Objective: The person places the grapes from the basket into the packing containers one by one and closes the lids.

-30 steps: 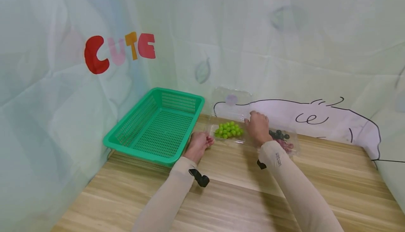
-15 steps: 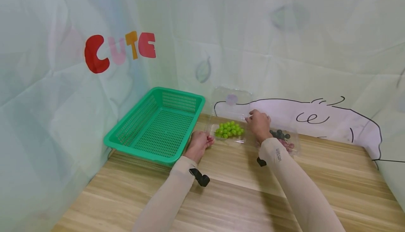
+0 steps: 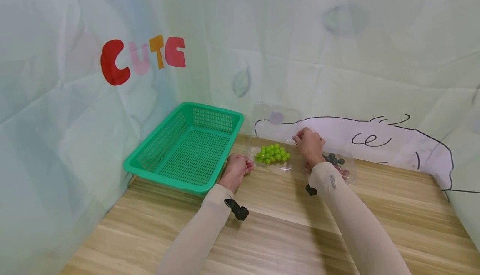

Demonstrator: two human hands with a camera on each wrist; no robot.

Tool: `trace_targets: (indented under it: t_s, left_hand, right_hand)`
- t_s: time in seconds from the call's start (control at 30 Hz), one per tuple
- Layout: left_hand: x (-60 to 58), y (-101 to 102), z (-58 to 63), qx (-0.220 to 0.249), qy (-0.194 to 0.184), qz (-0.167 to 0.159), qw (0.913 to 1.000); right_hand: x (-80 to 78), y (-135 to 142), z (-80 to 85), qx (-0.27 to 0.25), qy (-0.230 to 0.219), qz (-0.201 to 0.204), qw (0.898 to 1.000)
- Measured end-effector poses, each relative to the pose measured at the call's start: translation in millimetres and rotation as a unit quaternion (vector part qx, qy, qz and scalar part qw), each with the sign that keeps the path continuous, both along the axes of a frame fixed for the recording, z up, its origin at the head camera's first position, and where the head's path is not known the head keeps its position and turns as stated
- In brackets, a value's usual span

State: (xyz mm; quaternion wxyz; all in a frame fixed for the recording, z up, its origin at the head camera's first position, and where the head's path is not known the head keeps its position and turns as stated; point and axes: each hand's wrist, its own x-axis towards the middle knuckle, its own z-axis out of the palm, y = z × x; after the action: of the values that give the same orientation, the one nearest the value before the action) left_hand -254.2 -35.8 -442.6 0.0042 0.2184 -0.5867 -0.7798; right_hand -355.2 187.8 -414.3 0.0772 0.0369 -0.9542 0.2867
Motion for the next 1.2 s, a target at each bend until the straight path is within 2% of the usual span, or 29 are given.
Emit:
trace_targets:
  t_s: [0.4, 0.63, 0.9, 1.2]
  left_hand:
    - [-0.1, -0.4, -1.9, 0.002, 0.007, 0.001, 1.0]
    - [1.9, -0.1, -1.8, 0.001, 0.006, 0.004, 1.0]
    - [1.7, -1.1, -1.3, 0.0, 0.004, 0.001, 1.0]
    - [2.2, -0.5, 0.9, 0.0, 0.005, -0.003, 1.0]
  right_hand:
    - [3.9, 9.0, 7.5, -0.03, 0.028, 0.003, 0.999]
    - [3.4, 13.1, 8.2, -0.048, 0.046, 0.019, 0.998]
    - [8.5, 13.4, 17.2, -0.054, 0.086, 0.031, 0.994]
    - [13.8, 14.6, 21.3, -0.045, 0.101, 0.033, 0.993]
